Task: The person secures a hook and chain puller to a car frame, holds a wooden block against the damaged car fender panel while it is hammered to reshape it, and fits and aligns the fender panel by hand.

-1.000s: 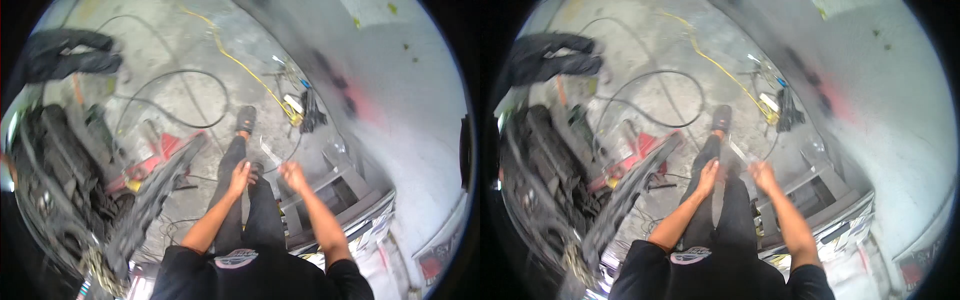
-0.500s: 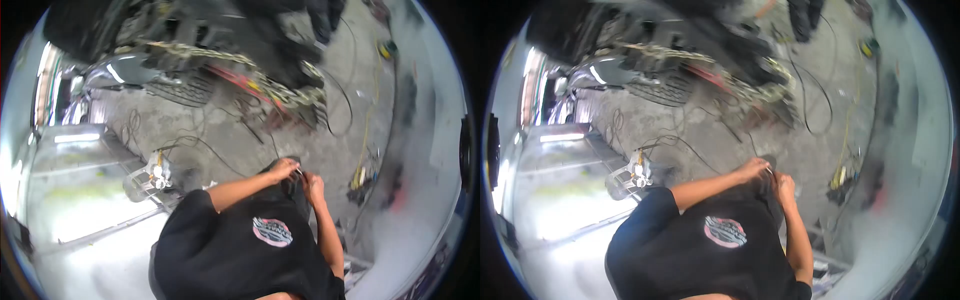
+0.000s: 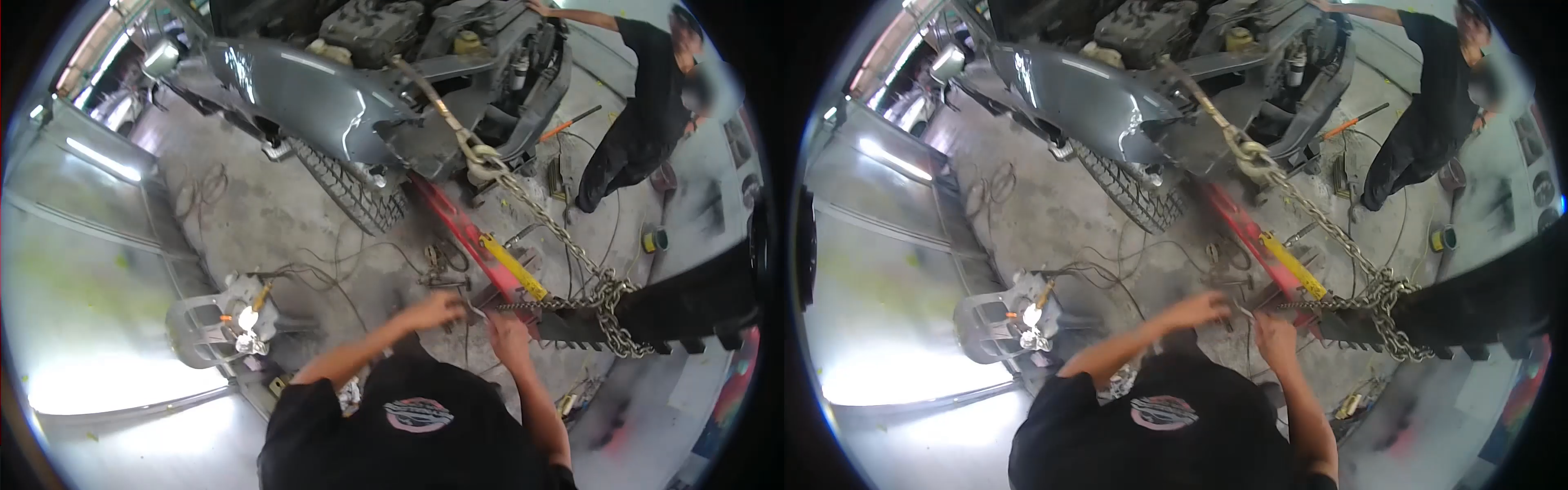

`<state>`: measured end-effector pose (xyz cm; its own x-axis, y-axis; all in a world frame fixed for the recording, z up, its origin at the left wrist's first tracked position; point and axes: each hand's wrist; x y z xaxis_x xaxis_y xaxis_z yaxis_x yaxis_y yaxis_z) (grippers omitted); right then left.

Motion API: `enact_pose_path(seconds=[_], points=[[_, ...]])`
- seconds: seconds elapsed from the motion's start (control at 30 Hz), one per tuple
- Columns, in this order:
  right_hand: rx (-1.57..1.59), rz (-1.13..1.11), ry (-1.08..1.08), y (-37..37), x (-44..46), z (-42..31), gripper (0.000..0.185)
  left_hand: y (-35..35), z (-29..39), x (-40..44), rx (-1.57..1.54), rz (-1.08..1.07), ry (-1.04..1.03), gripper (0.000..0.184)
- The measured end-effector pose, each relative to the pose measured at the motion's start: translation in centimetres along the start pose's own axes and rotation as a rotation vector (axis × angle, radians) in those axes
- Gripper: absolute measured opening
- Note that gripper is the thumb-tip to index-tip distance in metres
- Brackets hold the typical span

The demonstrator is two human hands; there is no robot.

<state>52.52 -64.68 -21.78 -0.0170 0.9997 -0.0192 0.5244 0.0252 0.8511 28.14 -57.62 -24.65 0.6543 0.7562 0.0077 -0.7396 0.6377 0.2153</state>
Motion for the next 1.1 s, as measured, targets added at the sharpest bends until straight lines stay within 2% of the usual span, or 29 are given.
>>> enact_pose_path(seconds=[0.07,0.13,0.17,0.2,0.23,0.27,0.33,0.43,0.47,0.5,0.53,0.6,0.67,0.73,0.77,0.8,0.83,0.9,1.0,1.07,1.1], points=[[0.035,0.013,0.052,-0.6,6.9,-5.9,0.008,10.7,-1.2,0.5,0.118,0.072,0.113,0.046],[0.047,0.083,0.14,-1.0,13.6,-9.9,0.012,20.7,4.9,1.1,0.254,0.284,-0.025,0.043],[0.044,0.15,0.203,-1.1,16.9,-11.1,0.015,25.1,7.9,1.8,0.354,0.326,0.004,0.041],[0.033,0.097,0.156,0.5,19.8,-13.5,0.017,28.6,10.1,2.9,0.445,0.372,0.033,0.039],[0.015,0.037,0.108,3.3,22.4,-16.3,0.018,31.8,10.9,4.4,0.488,0.447,-0.07,0.035],[-0.079,0.097,0.161,5.7,24.8,-18.6,0.017,34.6,11.3,6.3,0.531,0.527,-0.17,0.031],[-0.236,0.17,0.189,8.5,29.7,-21.4,0.015,40.0,11.7,10.4,0.877,0.581,-0.489,0.024],[-0.398,0.21,0.19,10.9,36.4,-24.7,0.013,46.5,11.2,18.1,0.953,0.578,-0.61,0.021],[-0.495,0.233,0.223,11.7,38.4,-25.8,0.013,48.5,10.9,20.6,1.019,0.483,-0.682,0.019],[-0.495,0.228,0.213,12.1,40.4,-26.5,0.013,49.5,10.5,22.4,1.081,0.386,-0.752,0.018],[-0.525,0.251,0.283,12.5,42.3,-27.1,0.013,49.9,10.8,23.5,1.07,0.379,-0.748,0.018],[-0.558,0.266,0.358,13.1,46.0,-27.9,0.014,50.8,11.7,25.6,1.069,0.029,-0.245,0.024],[-0.727,0.199,0.432,13.1,49.5,-28.7,0.015,52.1,9.8,27.2,1.036,0.036,-0.266,0.028],[-0.69,0.221,0.523,12.4,53.0,-29.7,0.01,53.1,9.5,27.8,0.904,-0.044,-0.245,0.032],[-0.725,0.169,0.592,12.3,54.5,-30.3,0.008,53.6,9.1,28.5,0.828,-0.055,-0.339,0.032],[-0.76,0.115,0.661,11.9,55.8,-30.7,0.009,54.0,8.5,28.9,0.815,-0.054,-0.327,0.032],[-0.716,0.167,0.759,11.5,57.0,-31.2,0.011,54.5,8.7,29.4,0.744,-0.082,-0.286,0.032],[-0.741,0.079,0.769,11.6,58.6,-32.4,0.008,55.4,8.3,30.3,0.662,-0.106,-0.25,0.032],[-0.783,-0.051,0.78,11.5,59.8,-34.5,0.009,56.5,6.9,31.7,0.551,-0.2,-0.358,0.032],[-0.812,-0.104,0.787,11.2,60.6,-35.7,0.011,57.2,8.0,32.5,0.398,-0.337,-0.089,0.029],[-0.835,-0.142,0.775,10.9,61.0,-36.2,0.009,57.5,8.4,32.7,0.38,-0.345,-0.102,0.029]])
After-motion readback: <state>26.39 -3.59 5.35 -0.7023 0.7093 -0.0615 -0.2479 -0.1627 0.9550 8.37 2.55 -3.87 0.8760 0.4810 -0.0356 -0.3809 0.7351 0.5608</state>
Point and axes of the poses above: each hand's wrist, its own x-axis towards the middle knuckle, its own y-axis out of the back of the hand, z = x × y, and after that the axes turned 15 degrees about -y, right-handed
